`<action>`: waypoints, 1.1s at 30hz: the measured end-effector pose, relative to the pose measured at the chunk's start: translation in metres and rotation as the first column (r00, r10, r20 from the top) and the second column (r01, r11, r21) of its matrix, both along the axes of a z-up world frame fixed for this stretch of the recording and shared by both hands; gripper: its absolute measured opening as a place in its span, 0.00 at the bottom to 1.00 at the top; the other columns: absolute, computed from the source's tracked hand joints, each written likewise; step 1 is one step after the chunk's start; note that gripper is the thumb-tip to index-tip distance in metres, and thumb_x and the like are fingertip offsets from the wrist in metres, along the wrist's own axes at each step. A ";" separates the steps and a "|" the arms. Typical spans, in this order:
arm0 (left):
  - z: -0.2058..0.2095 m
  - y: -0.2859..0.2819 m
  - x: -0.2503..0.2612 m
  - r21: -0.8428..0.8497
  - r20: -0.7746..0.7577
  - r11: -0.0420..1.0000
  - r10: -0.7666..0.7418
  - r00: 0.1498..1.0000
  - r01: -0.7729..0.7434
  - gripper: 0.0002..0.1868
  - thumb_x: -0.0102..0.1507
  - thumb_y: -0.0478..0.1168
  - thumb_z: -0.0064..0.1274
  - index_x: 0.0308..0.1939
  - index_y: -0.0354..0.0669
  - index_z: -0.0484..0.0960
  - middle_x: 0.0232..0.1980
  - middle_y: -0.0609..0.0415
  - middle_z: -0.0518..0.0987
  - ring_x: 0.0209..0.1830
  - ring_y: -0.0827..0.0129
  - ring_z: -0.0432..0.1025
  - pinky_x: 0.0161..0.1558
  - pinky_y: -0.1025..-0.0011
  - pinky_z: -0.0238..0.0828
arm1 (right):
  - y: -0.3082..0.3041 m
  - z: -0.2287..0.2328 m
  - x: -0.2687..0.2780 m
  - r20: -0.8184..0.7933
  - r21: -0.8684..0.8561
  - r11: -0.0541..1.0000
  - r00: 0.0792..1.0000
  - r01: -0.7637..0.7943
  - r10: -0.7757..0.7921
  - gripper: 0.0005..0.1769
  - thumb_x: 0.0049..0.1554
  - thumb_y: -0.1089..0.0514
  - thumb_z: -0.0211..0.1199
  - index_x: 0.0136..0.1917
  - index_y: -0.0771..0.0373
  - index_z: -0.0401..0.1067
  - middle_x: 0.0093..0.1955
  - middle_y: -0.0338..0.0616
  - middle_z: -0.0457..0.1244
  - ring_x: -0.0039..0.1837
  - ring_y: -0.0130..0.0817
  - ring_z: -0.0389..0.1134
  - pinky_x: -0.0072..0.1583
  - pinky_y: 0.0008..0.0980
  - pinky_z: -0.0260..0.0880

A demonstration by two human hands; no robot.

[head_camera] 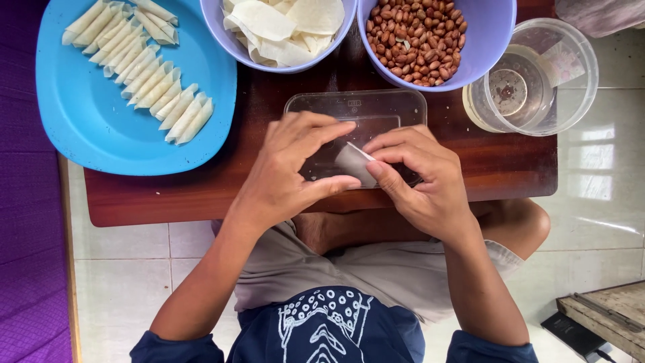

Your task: Manually wrapping individual peanuts in small square pieces of dough to prepare snacks.

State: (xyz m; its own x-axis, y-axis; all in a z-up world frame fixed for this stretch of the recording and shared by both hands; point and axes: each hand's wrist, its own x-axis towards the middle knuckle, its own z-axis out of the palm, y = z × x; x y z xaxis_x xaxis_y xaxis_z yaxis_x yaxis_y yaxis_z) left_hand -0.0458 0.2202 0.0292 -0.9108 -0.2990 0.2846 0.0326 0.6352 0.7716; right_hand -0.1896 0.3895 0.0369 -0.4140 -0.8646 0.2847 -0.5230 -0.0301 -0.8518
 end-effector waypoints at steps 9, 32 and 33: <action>0.011 0.007 -0.012 0.399 -0.029 0.916 0.063 0.998 -0.047 0.18 0.63 0.31 0.61 0.58 0.38 0.81 0.36 0.59 0.77 0.29 0.79 0.63 0.31 0.81 0.62 | -0.001 0.001 -0.001 0.275 0.038 0.998 0.959 0.059 -0.067 0.22 0.60 0.69 0.65 0.67 0.71 0.66 0.52 0.48 0.68 0.49 0.27 0.68 0.51 0.21 0.70; -0.029 -0.003 -0.014 -0.120 -0.047 0.972 0.199 0.979 -0.204 0.11 0.68 0.41 0.58 0.54 0.49 0.83 0.48 0.54 0.73 0.47 0.58 0.68 0.50 0.61 0.72 | -0.019 -0.021 -0.001 -0.421 0.006 0.970 0.880 0.244 -0.219 0.06 0.63 0.61 0.65 0.54 0.58 0.80 0.49 0.46 0.66 0.51 0.48 0.69 0.52 0.43 0.71; -0.029 -0.002 -0.014 -0.153 -0.036 0.968 0.196 0.980 -0.200 0.11 0.67 0.42 0.59 0.54 0.49 0.83 0.49 0.54 0.73 0.47 0.59 0.67 0.50 0.61 0.72 | -0.019 -0.021 -0.001 -0.408 -0.006 0.969 0.884 0.249 -0.229 0.07 0.63 0.61 0.65 0.55 0.58 0.80 0.50 0.46 0.66 0.51 0.48 0.69 0.52 0.43 0.71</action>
State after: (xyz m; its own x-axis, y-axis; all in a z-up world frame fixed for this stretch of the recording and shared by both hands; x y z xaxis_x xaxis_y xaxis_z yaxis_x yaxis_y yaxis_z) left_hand -0.0598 0.2178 0.0006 -0.8314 -0.4234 0.3599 -0.0909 0.7426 0.6635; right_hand -0.1903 0.3705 0.0160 -0.4679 -0.7699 0.4341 -0.8076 0.1729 -0.5638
